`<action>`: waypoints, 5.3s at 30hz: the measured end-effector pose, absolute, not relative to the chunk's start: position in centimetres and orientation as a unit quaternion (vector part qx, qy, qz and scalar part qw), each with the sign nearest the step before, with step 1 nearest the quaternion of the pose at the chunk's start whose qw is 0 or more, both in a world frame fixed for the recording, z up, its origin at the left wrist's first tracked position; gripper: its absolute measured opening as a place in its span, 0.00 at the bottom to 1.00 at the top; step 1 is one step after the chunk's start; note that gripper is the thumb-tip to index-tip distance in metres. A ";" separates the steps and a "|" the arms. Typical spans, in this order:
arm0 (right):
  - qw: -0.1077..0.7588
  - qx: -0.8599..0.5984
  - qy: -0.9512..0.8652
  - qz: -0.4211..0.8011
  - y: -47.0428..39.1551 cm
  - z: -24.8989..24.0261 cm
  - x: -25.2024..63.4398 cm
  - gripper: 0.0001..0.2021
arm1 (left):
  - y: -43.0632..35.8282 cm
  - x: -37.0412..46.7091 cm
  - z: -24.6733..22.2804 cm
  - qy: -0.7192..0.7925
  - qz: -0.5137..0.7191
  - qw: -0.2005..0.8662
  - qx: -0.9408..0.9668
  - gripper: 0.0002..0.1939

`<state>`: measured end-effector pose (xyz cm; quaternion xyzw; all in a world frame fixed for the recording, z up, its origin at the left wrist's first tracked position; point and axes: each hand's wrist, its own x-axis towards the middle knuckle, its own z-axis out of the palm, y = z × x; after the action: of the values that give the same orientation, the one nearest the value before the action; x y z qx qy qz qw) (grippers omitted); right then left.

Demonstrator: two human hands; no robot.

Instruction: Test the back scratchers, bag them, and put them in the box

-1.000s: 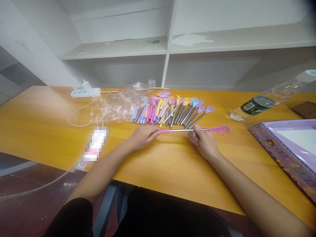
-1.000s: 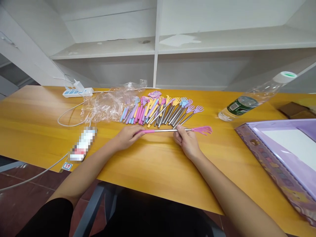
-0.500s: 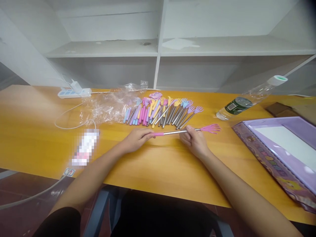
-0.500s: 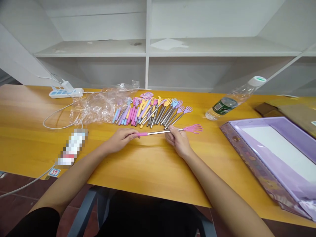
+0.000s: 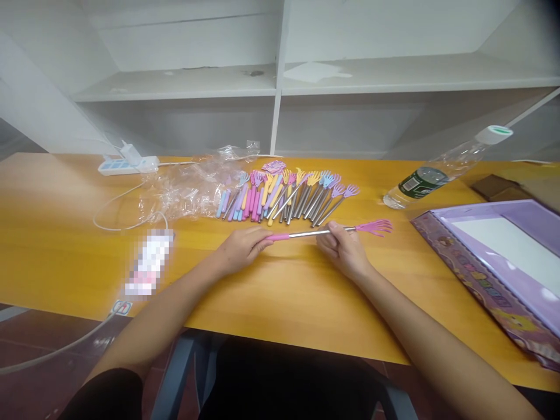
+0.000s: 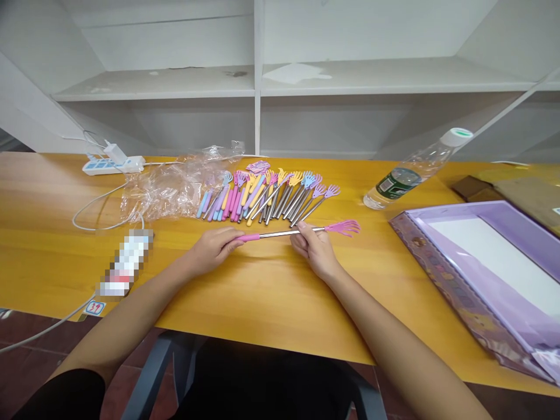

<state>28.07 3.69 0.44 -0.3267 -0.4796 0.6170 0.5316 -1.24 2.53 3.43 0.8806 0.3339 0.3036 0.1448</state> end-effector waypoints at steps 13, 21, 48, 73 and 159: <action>0.533 -0.331 -0.480 0.613 3.4 0.2 27.9 0.32 | 2.5 -1.0 3.1 0.324 0.316 0.119 0.884 0.17; 0.512 -0.336 -0.496 0.616 3.1 -0.4 27.4 0.31 | 2.4 -0.9 2.6 0.321 0.307 0.109 0.889 0.17; 0.496 -0.356 -0.496 0.618 1.7 0.1 25.6 0.33 | 1.6 -0.3 3.3 0.357 0.278 0.197 0.869 0.13; 0.549 -0.358 -0.446 0.610 2.5 0.5 26.8 0.33 | 1.8 -0.9 2.7 0.378 0.268 0.106 0.880 0.20; 0.387 -0.414 -0.556 0.608 1.1 1.3 24.1 0.36 | 0.5 0.7 4.0 0.411 0.055 0.205 0.887 0.19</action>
<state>24.15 1.12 1.35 -0.4139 -0.5563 0.6079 0.3869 0.67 0.46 3.97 0.8866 0.4112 0.0555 0.2045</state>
